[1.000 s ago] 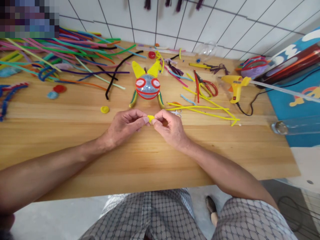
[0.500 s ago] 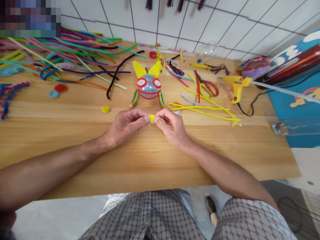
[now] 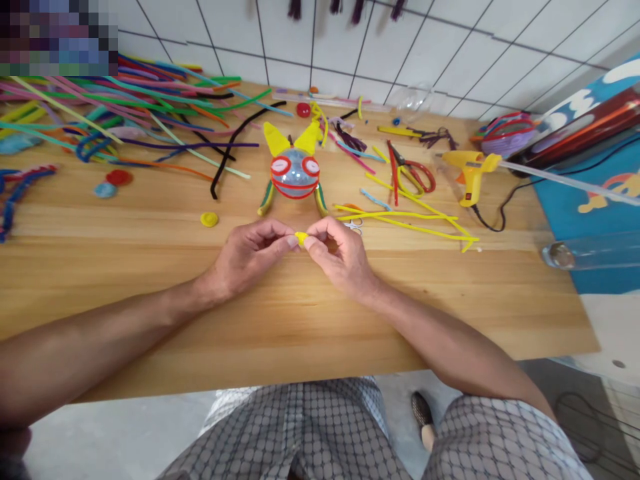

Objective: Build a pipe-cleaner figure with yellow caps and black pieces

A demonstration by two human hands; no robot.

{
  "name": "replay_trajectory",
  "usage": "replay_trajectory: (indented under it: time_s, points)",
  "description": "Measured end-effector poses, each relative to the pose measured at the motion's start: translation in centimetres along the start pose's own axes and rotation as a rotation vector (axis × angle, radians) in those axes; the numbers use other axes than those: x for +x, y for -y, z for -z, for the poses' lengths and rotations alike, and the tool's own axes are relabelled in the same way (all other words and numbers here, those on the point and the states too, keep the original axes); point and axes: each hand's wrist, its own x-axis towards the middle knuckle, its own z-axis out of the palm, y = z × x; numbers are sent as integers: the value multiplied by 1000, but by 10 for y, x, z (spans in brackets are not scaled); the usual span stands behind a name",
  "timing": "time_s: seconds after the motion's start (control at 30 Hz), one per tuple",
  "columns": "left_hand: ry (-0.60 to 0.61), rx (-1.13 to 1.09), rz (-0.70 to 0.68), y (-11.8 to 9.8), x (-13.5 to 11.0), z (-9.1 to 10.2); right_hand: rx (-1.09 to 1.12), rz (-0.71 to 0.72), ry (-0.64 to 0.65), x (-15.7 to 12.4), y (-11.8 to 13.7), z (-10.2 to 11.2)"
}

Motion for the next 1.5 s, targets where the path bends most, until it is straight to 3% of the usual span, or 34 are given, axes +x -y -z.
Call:
replay_trajectory:
  time_s: [0.67, 0.93, 1.23, 1.5]
  points:
    - [-5, 150, -134, 2, -7, -3, 25, -3, 68, -3, 0, 4]
    - [-7, 115, -7, 0, -4, -2, -1, 8, 94, -1, 0, 4]
    - [41, 143, 12, -3, -3, 0, -12, 6, 126, 5, 10, 5]
    - [64, 138, -27, -2, -4, 0, 41, 12, 119, 4, 4, 2]
